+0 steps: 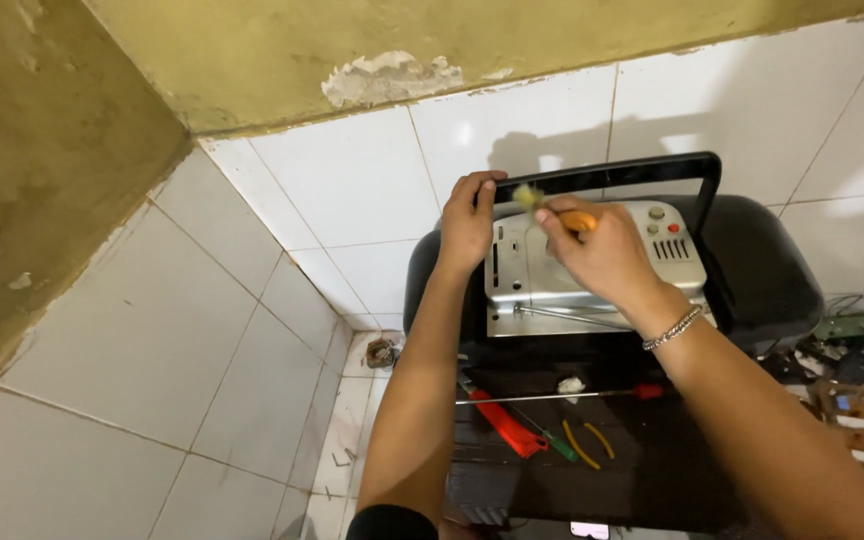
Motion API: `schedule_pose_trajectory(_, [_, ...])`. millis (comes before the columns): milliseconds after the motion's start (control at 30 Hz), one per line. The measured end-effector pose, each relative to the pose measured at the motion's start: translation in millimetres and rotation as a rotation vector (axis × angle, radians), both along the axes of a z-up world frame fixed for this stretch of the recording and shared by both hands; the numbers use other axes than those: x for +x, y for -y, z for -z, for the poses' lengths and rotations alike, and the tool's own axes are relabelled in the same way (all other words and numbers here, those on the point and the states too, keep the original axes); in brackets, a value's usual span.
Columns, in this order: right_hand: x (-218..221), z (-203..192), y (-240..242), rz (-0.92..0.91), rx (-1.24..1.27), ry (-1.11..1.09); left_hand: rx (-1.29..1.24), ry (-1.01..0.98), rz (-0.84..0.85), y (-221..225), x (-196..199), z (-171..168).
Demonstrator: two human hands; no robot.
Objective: Reassembling a boombox by fitting the top cover, cleaning components with a brush, and securing the housing with screws.
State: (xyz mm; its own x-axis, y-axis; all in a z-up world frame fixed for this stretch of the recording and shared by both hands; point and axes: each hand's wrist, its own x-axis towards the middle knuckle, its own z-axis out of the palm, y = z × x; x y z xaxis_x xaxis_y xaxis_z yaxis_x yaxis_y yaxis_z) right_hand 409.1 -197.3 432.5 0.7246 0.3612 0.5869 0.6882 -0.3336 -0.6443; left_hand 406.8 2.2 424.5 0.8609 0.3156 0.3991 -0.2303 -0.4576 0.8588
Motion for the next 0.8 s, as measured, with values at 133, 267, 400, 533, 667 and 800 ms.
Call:
schedule_pose_trajectory(133, [2.7,25.3,35.8,0.088,0.282,0.15,-0.039,-0.003,0.028,-0.5,-11.8,1.3])
schedule_pose_trajectory(267, [-1.4,43.1,95.8,0.071,0.591,0.343,0.1,0.163,0.094,-6.5,-35.4,19.6])
schedule_pose_trajectory(400, [-10.3,37.3,129.9,0.158,0.48,0.437,0.142,0.301,0.251,2.8,-86.1,69.5])
schedule_pose_trajectory(533, [-8.2,34.8,123.5,0.167,0.48,0.036,0.279,0.391,0.118,15.3,-101.7,89.8])
schedule_pose_trajectory(667, [-5.8,15.2,96.2,0.159,0.195,-0.129,0.251,0.26,-0.003,2.7,-82.3,64.5])
schedule_pose_trajectory(800, [24.9,36.7,85.9,0.137,-0.212,-0.154,0.212,-0.078,0.053,-23.6,-49.2,69.6])
